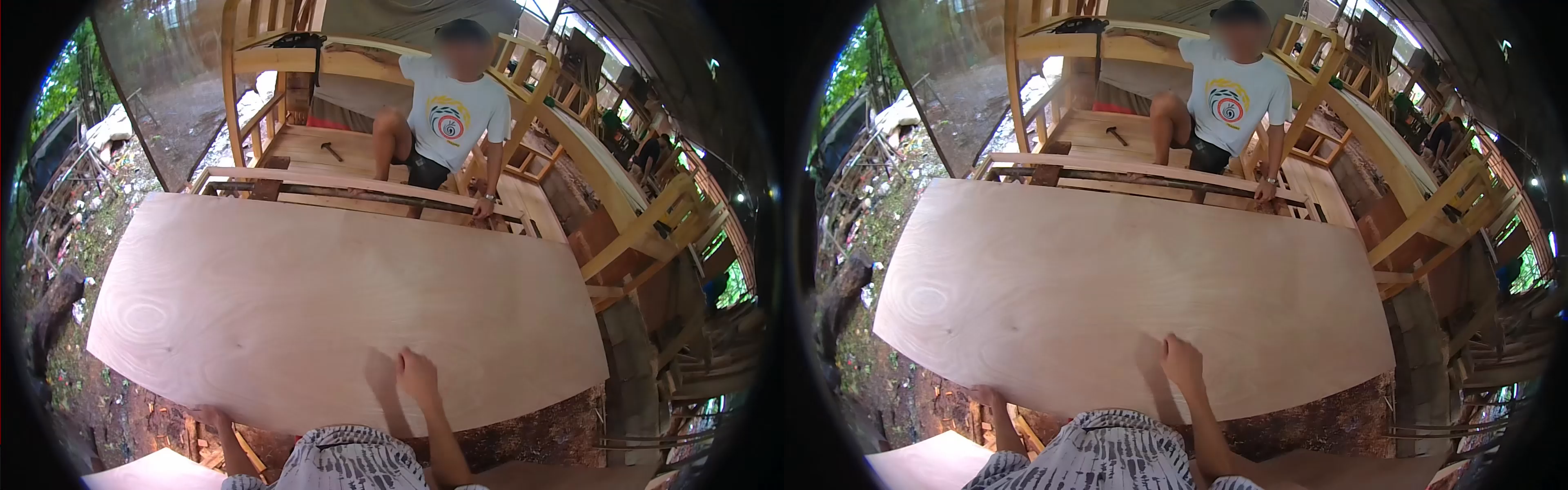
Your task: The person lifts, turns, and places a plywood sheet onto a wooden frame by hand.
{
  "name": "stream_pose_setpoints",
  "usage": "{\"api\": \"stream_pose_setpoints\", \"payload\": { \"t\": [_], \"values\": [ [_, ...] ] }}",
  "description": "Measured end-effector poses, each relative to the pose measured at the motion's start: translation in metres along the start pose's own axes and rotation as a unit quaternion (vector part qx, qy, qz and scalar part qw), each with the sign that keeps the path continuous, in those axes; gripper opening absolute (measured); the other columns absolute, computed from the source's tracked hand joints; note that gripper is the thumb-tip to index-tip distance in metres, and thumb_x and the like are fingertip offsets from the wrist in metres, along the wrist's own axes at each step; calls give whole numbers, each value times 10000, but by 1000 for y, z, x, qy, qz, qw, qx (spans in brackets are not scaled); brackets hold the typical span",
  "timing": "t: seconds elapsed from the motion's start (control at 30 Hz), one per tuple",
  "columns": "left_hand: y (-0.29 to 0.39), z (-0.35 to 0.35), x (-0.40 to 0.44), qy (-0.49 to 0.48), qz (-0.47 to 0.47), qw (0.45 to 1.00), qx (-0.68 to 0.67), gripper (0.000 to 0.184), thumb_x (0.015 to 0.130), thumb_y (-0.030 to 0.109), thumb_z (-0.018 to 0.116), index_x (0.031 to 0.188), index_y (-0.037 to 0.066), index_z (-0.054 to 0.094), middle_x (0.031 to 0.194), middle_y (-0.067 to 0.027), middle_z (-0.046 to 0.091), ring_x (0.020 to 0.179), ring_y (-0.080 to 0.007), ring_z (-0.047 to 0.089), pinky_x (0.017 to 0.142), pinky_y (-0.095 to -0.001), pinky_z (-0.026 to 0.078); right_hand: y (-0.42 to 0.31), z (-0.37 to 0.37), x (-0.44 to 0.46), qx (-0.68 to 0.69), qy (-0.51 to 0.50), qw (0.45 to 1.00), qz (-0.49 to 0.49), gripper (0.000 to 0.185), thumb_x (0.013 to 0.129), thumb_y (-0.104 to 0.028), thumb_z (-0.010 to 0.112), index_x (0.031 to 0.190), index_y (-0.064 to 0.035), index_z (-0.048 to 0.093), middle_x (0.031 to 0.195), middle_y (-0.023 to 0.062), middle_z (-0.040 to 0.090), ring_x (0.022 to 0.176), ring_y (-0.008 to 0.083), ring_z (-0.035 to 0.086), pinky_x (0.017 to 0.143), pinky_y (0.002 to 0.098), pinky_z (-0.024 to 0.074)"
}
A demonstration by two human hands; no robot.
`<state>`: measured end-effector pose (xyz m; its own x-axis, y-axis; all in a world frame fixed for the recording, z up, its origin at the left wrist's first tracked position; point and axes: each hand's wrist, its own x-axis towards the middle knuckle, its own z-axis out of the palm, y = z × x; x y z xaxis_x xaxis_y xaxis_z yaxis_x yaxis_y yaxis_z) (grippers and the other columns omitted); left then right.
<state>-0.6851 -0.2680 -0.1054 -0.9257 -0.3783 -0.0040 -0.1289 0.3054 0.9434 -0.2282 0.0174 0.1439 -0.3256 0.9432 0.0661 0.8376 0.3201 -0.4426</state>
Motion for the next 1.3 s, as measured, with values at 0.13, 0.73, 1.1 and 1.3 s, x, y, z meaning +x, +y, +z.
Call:
{"api": "stream_pose_setpoints", "payload": {
  "t": [0.13, 0.73, 1.1, 1.3],
  "values": [
    [35, -6, -20, -24, -9, 998, -63, 591, 1083, 259, 334, 1592, -20, 218, 1604, -269, 328, 1415, -420, 419, 1177, -453, 352, 89, 91, -71, -2, -7, 998, 60, 135, 936, -168, 583, 892, -55, 642, 913, 195, 692, 890, 412, 667, 771, 537, 526],
    [24, -2, -10, -33, -46, 995, -78, 620, 1094, 341, 342, 1552, -76, 296, 1536, -255, 443, 1336, -394, 503, 1126, -467, 412, 78, 123, -91, -16, 235, 970, 64, 108, 864, -146, 631, 949, -81, 615, 867, 148, 656, 803, 382, 628, 678, 533, 478],
    [10, 0, 2, -55, -69, 992, -94, 639, 1091, 375, 361, 1538, -81, 325, 1513, -256, 469, 1310, -391, 522, 1108, -472, 425, 73, 119, -88, 2, 213, 970, 114, 139, 870, -176, 621, 956, -69, 645, 806, 201, 653, 768, 419, 637, 678, 553, 492],
    [4, 3, 6, -60, -89, 987, -117, 650, 1090, 393, 372, 1531, -84, 340, 1500, -257, 483, 1296, -390, 532, 1097, -474, 433, 83, 128, -85, -13, 235, 967, 96, 111, 843, -160, 630, 916, -76, 631, 780, 172, 656, 726, 404, 637, 650, 550, 492]
  ]
}}
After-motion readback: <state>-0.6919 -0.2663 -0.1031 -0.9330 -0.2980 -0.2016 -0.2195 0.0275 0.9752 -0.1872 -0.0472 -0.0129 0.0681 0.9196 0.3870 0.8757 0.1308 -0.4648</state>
